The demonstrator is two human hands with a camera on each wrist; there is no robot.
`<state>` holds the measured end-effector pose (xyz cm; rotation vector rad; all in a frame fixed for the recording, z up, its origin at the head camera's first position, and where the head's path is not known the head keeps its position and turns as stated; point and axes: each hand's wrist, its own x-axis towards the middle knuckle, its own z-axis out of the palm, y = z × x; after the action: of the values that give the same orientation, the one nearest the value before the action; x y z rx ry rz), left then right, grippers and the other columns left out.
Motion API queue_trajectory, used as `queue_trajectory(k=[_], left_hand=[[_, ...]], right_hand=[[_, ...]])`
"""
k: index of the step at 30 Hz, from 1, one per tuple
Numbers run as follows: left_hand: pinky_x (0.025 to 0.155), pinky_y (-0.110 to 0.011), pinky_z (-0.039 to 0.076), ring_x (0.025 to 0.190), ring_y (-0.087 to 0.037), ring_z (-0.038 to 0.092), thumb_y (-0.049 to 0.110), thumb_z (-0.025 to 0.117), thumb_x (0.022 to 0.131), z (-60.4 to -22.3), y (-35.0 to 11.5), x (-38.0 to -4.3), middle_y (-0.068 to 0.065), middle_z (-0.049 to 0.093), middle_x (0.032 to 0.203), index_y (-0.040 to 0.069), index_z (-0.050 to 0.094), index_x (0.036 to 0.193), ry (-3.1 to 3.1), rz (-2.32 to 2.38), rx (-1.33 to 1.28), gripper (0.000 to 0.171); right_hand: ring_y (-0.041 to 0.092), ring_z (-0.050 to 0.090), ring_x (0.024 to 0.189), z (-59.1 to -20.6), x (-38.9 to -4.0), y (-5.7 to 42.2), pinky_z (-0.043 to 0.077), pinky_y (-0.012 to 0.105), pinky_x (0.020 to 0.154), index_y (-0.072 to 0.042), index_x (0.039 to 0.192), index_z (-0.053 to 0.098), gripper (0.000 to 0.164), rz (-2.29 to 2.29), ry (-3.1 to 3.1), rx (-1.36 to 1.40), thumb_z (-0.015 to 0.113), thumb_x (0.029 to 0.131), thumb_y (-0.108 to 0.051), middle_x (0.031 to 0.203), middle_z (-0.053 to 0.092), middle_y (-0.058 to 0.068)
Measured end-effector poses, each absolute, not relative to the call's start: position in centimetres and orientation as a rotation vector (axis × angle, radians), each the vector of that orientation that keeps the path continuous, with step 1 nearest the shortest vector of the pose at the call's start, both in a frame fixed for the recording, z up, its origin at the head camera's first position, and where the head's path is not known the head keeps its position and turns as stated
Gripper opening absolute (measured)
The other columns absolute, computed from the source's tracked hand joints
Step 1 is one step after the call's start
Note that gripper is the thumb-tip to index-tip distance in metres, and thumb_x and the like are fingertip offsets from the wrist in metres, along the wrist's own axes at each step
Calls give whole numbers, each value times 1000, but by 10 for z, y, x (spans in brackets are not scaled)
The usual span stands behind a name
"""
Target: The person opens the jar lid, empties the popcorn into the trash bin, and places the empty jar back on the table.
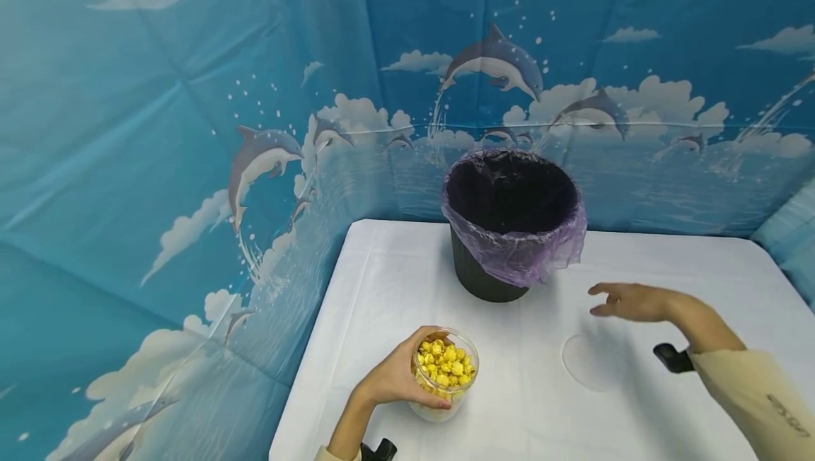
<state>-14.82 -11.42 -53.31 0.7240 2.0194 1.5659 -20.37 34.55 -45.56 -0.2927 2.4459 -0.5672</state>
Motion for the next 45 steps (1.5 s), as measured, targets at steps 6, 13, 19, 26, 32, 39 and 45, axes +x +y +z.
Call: queue_trajectory(k=[6, 13, 19, 26, 32, 39, 45], left_hand=[[115, -26, 42, 135, -12, 54, 17, 97, 68, -535, -120, -148, -6, 52, 151, 31, 44, 149, 2041, 1570, 719, 97], [115, -30, 43, 137, -18, 52, 26, 97, 69, -523, -132, -162, -6, 50, 152, 23, 42, 152, 2152, 1534, 673, 100], [119, -48, 41, 139, -24, 50, 26, 97, 68, -494, -140, -205, -10, 48, 155, 16, 41, 152, 2329, 1532, 635, 102], [117, -54, 43, 142, -29, 48, 30, 96, 71, -435, -133, -292, -10, 43, 160, 19, 36, 156, 2545, 1463, 584, 105], [114, -55, 46, 141, -35, 49, 33, 95, 71, -384, -111, -356, -14, 43, 157, 12, 33, 156, 2726, 1364, 658, 108], [121, -59, 29, 148, -36, 40, 33, 97, 68, -337, -67, -390, -13, 42, 161, 11, 30, 160, 2938, 1064, 799, 116], [123, -62, 23, 151, -36, 35, 39, 98, 68, -314, -30, -396, -12, 39, 163, 15, 28, 161, 3099, 452, 990, 119]], right_hand=[[68, 32, 136, -375, -265, 333, 37, 77, 103, 16, 155, 22, 70, -605, 2741, -306, 28, 114, -40, 151, 26, 51], [68, 6, 146, -361, -315, 291, 15, 82, 113, 6, 162, -4, 79, -541, 2954, -310, 32, 112, -43, 165, -5, 41], [66, 7, 147, -379, -322, 287, 17, 81, 113, 8, 161, -6, 80, -438, 2984, -290, 37, 112, -37, 166, -8, 38], [64, 9, 148, -382, -325, 282, 20, 79, 115, 9, 161, -8, 79, -388, 3002, -287, 39, 110, -31, 167, -6, 36], [62, 10, 149, -386, -324, 275, 22, 79, 115, 7, 162, -6, 76, -413, 3006, -281, 39, 109, -25, 168, -2, 34], [61, 11, 150, -382, -321, 276, 23, 77, 115, 5, 163, -3, 73, -451, 3015, -255, 35, 106, -19, 170, 0, 31], [60, 11, 151, -384, -320, 278, 23, 75, 117, 3, 163, -3, 77, -497, 3013, -246, 32, 97, -10, 171, 0, 30]])
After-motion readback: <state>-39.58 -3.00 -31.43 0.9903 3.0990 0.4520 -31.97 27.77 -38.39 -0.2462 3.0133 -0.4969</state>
